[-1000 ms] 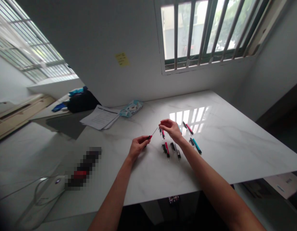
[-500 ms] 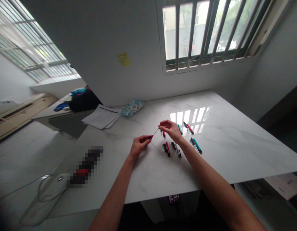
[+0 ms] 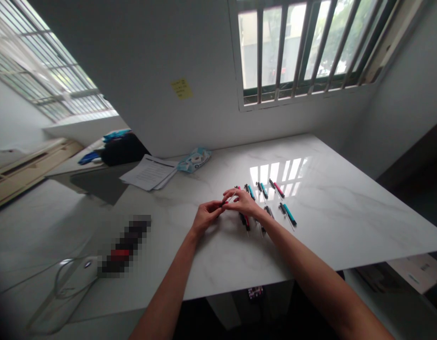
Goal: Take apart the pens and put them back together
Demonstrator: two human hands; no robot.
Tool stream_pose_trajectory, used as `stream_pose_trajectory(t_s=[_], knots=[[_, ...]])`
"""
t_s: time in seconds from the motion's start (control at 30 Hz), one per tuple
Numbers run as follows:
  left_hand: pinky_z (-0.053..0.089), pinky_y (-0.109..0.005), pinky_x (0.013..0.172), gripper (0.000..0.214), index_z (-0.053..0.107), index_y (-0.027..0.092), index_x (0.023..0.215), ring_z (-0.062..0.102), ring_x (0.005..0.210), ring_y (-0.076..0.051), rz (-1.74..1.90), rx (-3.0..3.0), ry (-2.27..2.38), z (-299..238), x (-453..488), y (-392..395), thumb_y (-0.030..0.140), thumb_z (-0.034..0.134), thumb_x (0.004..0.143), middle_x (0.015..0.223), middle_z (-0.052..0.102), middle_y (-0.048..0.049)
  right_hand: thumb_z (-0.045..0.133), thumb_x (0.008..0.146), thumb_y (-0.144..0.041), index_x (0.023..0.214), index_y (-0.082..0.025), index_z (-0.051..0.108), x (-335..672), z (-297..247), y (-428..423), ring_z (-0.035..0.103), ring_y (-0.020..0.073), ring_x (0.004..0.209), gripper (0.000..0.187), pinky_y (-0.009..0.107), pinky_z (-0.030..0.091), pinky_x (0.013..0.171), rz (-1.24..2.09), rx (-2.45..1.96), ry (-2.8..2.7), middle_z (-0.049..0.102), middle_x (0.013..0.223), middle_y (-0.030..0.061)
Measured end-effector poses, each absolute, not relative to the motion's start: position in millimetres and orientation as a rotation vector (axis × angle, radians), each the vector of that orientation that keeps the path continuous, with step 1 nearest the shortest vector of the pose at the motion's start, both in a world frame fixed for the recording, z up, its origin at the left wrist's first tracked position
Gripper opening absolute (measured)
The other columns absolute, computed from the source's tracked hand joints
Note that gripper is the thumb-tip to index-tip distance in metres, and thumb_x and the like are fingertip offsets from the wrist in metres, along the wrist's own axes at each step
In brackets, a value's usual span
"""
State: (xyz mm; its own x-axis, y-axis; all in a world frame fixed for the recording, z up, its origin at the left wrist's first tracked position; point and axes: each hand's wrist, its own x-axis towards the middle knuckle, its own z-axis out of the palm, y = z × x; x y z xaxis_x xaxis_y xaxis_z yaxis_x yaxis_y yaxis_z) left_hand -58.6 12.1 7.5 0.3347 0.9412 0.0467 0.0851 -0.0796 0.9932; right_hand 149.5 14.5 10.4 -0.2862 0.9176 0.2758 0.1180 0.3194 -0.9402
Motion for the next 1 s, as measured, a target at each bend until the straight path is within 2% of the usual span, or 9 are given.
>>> stream_pose_trajectory(t_s=[0.2,0.27,0.33,0.47,0.57,0.7,1.0], knots=[[0.051,-0.025,0.068,0.041,0.08,0.017,0.106,0.069,0.073,-0.016,0.973,1.48,1.026,8.6,-57.8,12.1,0.04,0.087,0.072,0.088,0.078,-0.0067,0.083,0.076,-0.043,0.09,-0.023,0.075,160.7,17.9,19.1,0.067,0.0275,0.118,0.026,0.039,0.051,0.096,1.153,-0.909,-1.314,0.075,0.125,0.0095],[0.053,-0.026,0.07,0.038,0.079,0.017,0.103,0.069,0.075,-0.016,0.997,1.495,1.049,8.1,-59.3,13.8,0.04,0.086,0.074,0.091,0.078,-0.0073,0.082,0.077,-0.045,0.093,-0.024,0.071,170.7,20.3,22.6,0.069,0.0255,0.113,0.029,0.038,0.052,0.096,1.149,-0.856,-1.132,0.076,0.123,0.0089],[0.054,-0.027,0.073,0.032,0.079,0.017,0.098,0.069,0.077,-0.016,1.044,1.521,1.073,6.7,-62.3,16.6,0.039,0.083,0.076,0.096,0.079,-0.0083,0.081,0.077,-0.047,0.095,-0.024,0.069,181.1,21.5,25.6,0.071,0.0234,0.104,0.031,0.037,0.055,0.092,1.093,-0.855,-1.062,0.078,0.112,0.0074],[0.055,-0.028,0.078,0.024,0.079,0.019,0.095,0.067,0.079,-0.016,1.181,1.615,1.24,3.1,-71.5,22.6,0.036,0.077,0.079,0.095,0.078,-0.007,0.081,0.079,-0.044,0.098,-0.023,0.075,193.1,19.6,27.4,0.073,0.0221,0.088,0.029,0.036,0.058,0.084,0.911,-1.009,-1.305,0.078,0.097,0.0054],[0.055,-0.03,0.085,0.02,0.079,0.02,0.095,0.068,0.086,-0.017,1.243,1.684,1.326,2.3,-76.2,24.5,0.033,0.075,0.08,0.097,0.078,-0.0062,0.077,0.083,-0.04,0.1,-0.024,0.081,192.6,16.3,25.8,0.072,0.0205,0.082,0.023,0.035,0.057,0.079,0.794,-1.084,-1.529,0.079,0.098,0.0054],[0.056,-0.031,0.087,0.018,0.079,0.02,0.093,0.068,0.087,-0.017,1.241,1.7,1.337,3.3,-76.2,23.3,0.031,0.074,0.08,0.097,0.078,-0.0061,0.075,0.084,-0.036,0.101,-0.026,0.082,189.4,13.8,24.3,0.068,0.018,0.076,0.021,0.031,0.055,0.071,0.733,-1.12,-1.631,0.078,0.095,0.0045],[0.056,-0.032,0.088,0.017,0.08,0.021,0.093,0.069,0.088,-0.018,1.196,1.743,1.314,2.2,-72.2,21.4,0.031,0.073,0.081,0.098,0.078,-0.0063,0.074,0.085,-0.036,0.102,-0.027,0.083,187.9,12.3,25.3,0.065,0.0175,0.074,0.021,0.031,0.051,0.069,0.716,-1.104,-1.691,0.079,0.097,0.0038]])
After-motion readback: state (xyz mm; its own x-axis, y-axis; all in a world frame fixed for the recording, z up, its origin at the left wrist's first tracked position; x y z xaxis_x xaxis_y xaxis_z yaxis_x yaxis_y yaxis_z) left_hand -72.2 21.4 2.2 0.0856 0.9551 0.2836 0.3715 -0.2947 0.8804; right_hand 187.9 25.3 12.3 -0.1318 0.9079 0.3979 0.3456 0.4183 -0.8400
